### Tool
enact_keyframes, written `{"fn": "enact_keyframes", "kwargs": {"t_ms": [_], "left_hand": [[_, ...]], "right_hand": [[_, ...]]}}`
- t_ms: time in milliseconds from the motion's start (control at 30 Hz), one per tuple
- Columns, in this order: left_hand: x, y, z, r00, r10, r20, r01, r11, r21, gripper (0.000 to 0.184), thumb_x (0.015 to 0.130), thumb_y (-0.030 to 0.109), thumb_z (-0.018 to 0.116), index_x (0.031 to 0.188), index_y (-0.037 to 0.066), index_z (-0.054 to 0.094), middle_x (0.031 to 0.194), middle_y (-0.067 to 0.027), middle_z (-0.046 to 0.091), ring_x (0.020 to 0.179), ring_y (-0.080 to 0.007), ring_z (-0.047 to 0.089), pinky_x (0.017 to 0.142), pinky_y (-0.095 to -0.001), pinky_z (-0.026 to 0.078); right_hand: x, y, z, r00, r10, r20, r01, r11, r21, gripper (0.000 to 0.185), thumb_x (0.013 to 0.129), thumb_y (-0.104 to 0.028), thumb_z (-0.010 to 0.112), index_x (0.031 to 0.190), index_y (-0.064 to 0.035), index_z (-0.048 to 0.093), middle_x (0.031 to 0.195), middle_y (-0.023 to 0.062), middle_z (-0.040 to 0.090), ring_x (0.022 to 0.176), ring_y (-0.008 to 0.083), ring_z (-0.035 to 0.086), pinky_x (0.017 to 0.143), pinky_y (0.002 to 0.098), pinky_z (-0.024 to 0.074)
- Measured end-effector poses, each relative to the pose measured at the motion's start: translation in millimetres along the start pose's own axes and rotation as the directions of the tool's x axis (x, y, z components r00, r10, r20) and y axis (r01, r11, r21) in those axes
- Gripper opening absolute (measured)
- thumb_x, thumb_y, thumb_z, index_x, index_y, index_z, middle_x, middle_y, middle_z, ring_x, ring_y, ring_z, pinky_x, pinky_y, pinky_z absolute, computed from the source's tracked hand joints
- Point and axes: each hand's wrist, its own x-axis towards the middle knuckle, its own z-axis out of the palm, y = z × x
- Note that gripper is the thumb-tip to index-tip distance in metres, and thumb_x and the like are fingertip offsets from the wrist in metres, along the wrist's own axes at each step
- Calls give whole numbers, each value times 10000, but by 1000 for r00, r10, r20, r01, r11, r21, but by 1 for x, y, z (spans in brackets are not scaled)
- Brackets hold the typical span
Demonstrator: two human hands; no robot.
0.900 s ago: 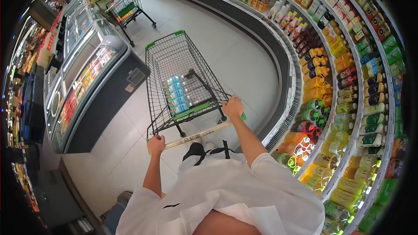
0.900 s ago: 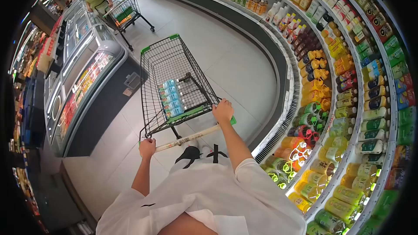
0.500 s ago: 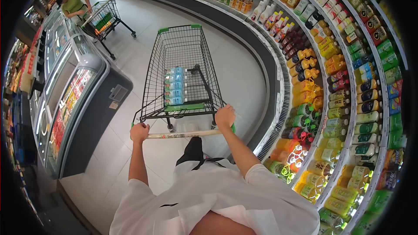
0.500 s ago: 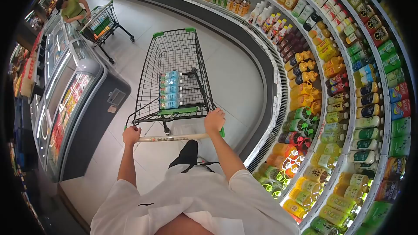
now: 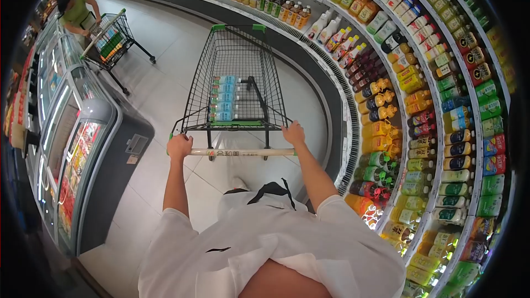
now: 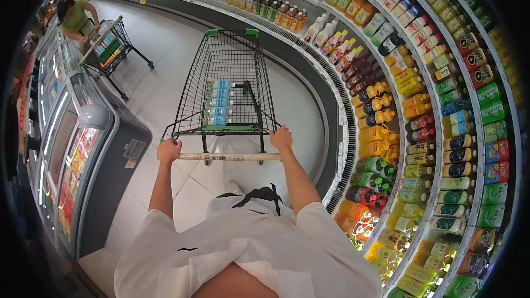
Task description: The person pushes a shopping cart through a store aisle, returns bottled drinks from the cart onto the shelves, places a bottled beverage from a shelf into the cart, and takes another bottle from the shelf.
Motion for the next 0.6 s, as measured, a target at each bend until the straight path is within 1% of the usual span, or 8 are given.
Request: {"fn": "enact_keyframes", "kwargs": {"t_ms": [33, 67, 133, 200, 233, 267, 400, 600], "left_hand": [[16, 6, 1, 1000, 9, 5, -9, 1000, 20, 346, 843, 432, 630, 841, 112, 760, 827, -135, 734, 817, -329, 711, 773, -444, 558], [32, 13, 3, 1000, 16, 6, -16, 999, 36, 361, 846, 441, 624, 852, 109, 763, 831, -141, 734, 827, -330, 711, 780, -444, 557], [61, 24, 6, 999, 34, 31, -36, 997, 71, 397, 851, 467, 608, 863, 104, 766, 832, -147, 733, 834, -333, 710, 784, -447, 554], [82, 35, 6, 997, 45, 57, -51, 993, 109, 432, 856, 493, 592, 875, 100, 769, 833, -152, 732, 840, -335, 709, 789, -449, 552], [86, 45, 0, 994, 49, 98, -61, 991, 121, 466, 859, 522, 572, 870, 101, 772, 840, -152, 733, 845, -336, 708, 789, -452, 550], [94, 55, -4, 990, 51, 131, -68, 990, 126, 501, 863, 550, 553, 864, 101, 775, 847, -153, 735, 850, -337, 707, 790, -456, 549], [108, 84, -5, 987, 33, 158, -53, 991, 127, 566, 882, 609, 508, 857, 119, 791, 886, -161, 737, 877, -337, 703, 810, -453, 543], [110, 146, 11, 970, -71, 234, 33, 986, 162, 590, 902, 615, 474, 872, 118, 791, 885, -162, 736, 885, -347, 701, 834, -469, 539]], "right_hand": [[12, 13, -13, 994, -87, 59, 73, 974, 212, 593, 869, -464, 692, 1122, 50, 540, 1129, 276, 616, 1060, 433, 617, 874, 505, 514], [17, 18, -16, 994, -91, 54, 77, 974, 214, 593, 869, -464, 692, 1122, 50, 540, 1129, 276, 616, 1060, 433, 617, 874, 505, 514], [7, 25, -34, 996, 55, -67, -48, 994, 101, 520, 885, -420, 687, 1107, 33, 561, 1123, 247, 638, 1049, 405, 632, 855, 505, 530], [19, 19, -18, 957, 277, -85, -243, 927, 285, 412, 877, -390, 700, 1009, -6, 635, 1012, 217, 680, 943, 402, 665, 813, 498, 534], [26, 16, -18, 946, 285, -156, -220, 914, 341, 368, 874, -377, 702, 953, -21, 655, 954, 196, 692, 898, 403, 670, 796, 496, 534], [36, 11, -25, 929, 289, -232, -181, 900, 396, 330, 871, -364, 703, 897, -36, 675, 897, 175, 703, 852, 405, 676, 778, 495, 533], [80, 14, -37, 924, 226, -308, -105, 925, 365, 319, 852, -351, 708, 778, -44, 668, 804, 181, 689, 781, 416, 656, 703, 520, 499], [175, 38, -76, 968, 128, -217, -45, 934, 354, 280, 853, -331, 694, 798, -58, 674, 852, 140, 683, 809, 375, 663, 712, 500, 512]]}}
